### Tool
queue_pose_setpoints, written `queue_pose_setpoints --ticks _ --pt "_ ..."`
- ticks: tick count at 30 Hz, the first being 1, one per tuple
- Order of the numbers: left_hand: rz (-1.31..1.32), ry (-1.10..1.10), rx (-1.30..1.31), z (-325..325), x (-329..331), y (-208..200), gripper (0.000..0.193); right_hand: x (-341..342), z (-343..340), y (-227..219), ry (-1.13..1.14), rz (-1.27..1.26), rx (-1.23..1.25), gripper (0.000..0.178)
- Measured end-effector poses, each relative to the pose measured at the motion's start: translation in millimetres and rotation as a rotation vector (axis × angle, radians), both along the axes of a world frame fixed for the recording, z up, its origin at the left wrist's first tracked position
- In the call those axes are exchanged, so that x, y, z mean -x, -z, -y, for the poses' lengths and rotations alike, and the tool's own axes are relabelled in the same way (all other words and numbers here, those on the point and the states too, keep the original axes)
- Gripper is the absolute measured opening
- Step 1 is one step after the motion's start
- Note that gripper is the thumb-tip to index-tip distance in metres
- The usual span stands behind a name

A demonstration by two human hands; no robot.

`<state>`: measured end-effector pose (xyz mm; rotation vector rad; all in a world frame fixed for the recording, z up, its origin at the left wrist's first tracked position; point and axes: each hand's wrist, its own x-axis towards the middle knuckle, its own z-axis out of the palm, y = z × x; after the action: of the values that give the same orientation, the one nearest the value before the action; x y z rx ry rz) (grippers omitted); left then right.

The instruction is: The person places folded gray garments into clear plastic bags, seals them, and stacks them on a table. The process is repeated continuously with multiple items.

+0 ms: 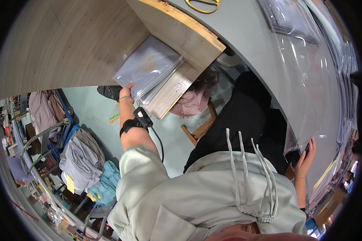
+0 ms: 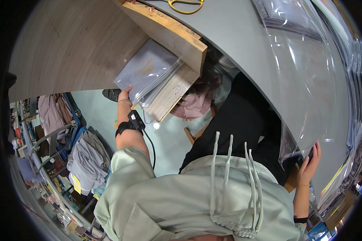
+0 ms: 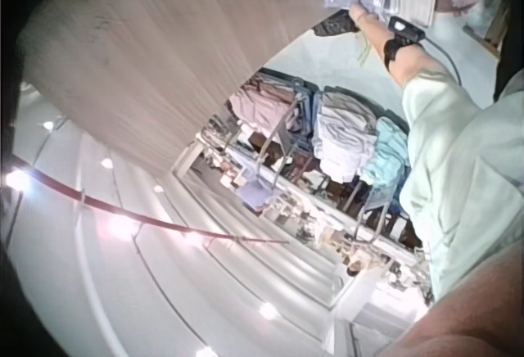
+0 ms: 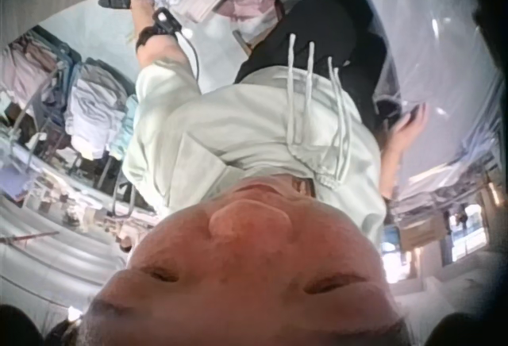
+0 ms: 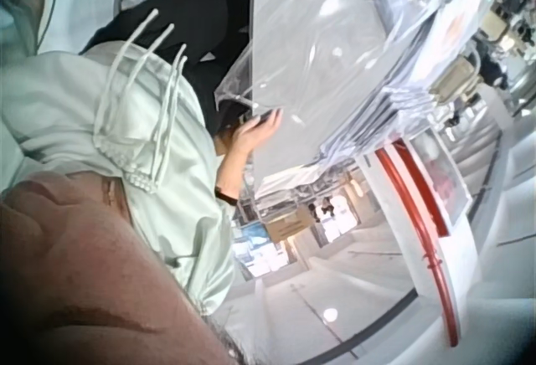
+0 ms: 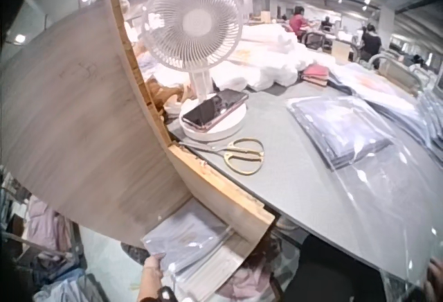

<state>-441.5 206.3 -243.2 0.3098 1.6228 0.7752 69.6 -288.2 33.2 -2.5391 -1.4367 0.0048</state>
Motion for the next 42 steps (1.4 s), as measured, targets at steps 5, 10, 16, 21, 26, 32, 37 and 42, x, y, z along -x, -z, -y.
queue_pose_setpoints --ticks 5,10,16,21,26,32,37,42 --pt "-0.612 0.562 -0.638 19 -21 -94 0.027 -3 6 -32 -0.047 0.146 -0.117 0.042" --pt "-1.119 1.212 -1.071 79 -25 -252 0.018 12 -48 -97 -0.223 0.073 -0.424 0.042" --pt "-1.347 1.252 -1.314 157 -35 -398 0.025 105 -207 -71 -0.903 -0.265 -0.378 0.076" --pt "-1.295 1.239 -1.644 210 -57 -442 0.038 161 -230 -58 -0.991 -0.200 -0.882 0.065" --pt "-1.238 1.192 -1.757 240 -81 -452 0.029 135 -189 -67 -0.873 -0.145 -1.038 0.048" --pt "-1.111 1.158 -1.916 259 -114 -468 0.023 117 -143 -79 -0.737 -0.175 -1.084 0.039" --pt "-1.131 1.199 -1.996 276 -135 -489 0.024 99 -118 -92 -0.793 0.084 -1.144 0.039" --pt "-1.029 1.410 -1.842 285 -166 -528 0.028 97 -103 -121 -0.710 -0.138 -1.124 0.074"
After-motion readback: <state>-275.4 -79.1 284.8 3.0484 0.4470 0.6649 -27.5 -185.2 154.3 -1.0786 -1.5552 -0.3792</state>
